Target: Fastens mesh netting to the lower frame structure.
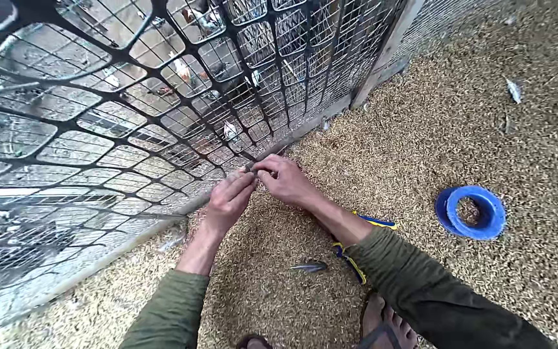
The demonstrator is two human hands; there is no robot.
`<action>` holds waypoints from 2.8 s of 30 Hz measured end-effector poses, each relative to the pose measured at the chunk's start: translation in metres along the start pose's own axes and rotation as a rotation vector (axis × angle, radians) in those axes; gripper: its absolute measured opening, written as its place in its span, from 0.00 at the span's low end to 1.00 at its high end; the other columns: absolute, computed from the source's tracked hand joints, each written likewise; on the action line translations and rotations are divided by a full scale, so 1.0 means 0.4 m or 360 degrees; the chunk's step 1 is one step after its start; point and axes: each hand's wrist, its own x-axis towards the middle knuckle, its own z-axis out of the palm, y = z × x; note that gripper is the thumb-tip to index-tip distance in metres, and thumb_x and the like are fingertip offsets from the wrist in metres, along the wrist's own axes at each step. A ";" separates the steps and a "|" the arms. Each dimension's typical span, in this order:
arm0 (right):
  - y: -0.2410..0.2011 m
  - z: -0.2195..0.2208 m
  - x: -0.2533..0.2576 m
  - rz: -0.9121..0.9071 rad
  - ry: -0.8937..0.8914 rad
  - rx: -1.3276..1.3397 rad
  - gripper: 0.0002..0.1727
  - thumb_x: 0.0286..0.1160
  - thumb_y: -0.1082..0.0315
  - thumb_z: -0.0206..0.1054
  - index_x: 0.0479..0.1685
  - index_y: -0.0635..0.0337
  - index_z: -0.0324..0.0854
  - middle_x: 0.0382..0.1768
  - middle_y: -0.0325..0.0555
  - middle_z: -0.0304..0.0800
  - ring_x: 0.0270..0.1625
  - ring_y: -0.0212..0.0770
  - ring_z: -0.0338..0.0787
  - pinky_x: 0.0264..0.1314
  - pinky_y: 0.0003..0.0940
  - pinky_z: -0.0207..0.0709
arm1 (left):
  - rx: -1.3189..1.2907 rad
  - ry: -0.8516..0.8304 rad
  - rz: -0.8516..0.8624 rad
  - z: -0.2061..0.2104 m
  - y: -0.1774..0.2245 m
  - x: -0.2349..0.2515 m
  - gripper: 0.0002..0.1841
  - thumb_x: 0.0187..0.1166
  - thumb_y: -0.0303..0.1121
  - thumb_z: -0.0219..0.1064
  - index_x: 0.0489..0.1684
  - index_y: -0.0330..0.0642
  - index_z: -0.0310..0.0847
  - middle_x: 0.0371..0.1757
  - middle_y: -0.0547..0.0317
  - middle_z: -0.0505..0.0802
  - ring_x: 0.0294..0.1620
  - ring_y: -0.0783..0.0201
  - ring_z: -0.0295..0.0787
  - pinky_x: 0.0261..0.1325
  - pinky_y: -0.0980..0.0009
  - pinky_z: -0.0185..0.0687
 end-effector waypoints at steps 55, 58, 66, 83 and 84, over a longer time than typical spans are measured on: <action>-0.005 0.061 0.062 0.0981 -0.0011 0.1745 0.12 0.88 0.67 0.51 0.35 0.55 0.75 0.15 0.29 0.67 0.11 0.23 0.64 0.14 0.16 0.61 | -0.0578 0.0317 -0.1243 0.066 0.297 0.068 0.19 0.80 0.28 0.54 0.10 0.41 0.66 0.10 0.68 0.67 0.12 0.81 0.61 0.18 0.83 0.56; -0.007 0.055 0.062 0.0954 -0.0029 0.1756 0.12 0.88 0.67 0.50 0.33 0.54 0.74 0.13 0.27 0.63 0.09 0.21 0.59 0.10 0.14 0.55 | -0.0631 0.0342 -0.1320 0.064 0.309 0.083 0.19 0.79 0.28 0.54 0.10 0.42 0.66 0.10 0.70 0.66 0.12 0.83 0.59 0.18 0.84 0.55; -0.018 0.052 0.064 0.0933 0.0109 0.1573 0.14 0.88 0.66 0.51 0.30 0.52 0.75 0.09 0.24 0.52 0.07 0.21 0.49 0.08 0.15 0.45 | -0.0747 0.0366 -0.1402 0.081 0.329 0.100 0.18 0.77 0.26 0.54 0.10 0.44 0.65 0.11 0.73 0.65 0.13 0.84 0.58 0.19 0.85 0.54; -0.006 0.053 0.066 0.0918 0.0103 0.1181 0.13 0.92 0.59 0.55 0.44 0.55 0.82 0.13 0.29 0.58 0.09 0.24 0.53 0.11 0.19 0.49 | -0.0649 0.0324 -0.1219 0.105 0.340 0.079 0.19 0.77 0.27 0.55 0.10 0.44 0.62 0.10 0.69 0.64 0.11 0.80 0.57 0.17 0.83 0.53; -0.004 0.052 0.062 0.0923 0.0093 0.1259 0.14 0.93 0.59 0.54 0.47 0.58 0.82 0.13 0.28 0.58 0.10 0.23 0.54 0.11 0.18 0.50 | -0.0637 0.0328 -0.1232 0.105 0.341 0.072 0.19 0.77 0.28 0.54 0.10 0.44 0.62 0.10 0.69 0.64 0.11 0.81 0.58 0.17 0.83 0.54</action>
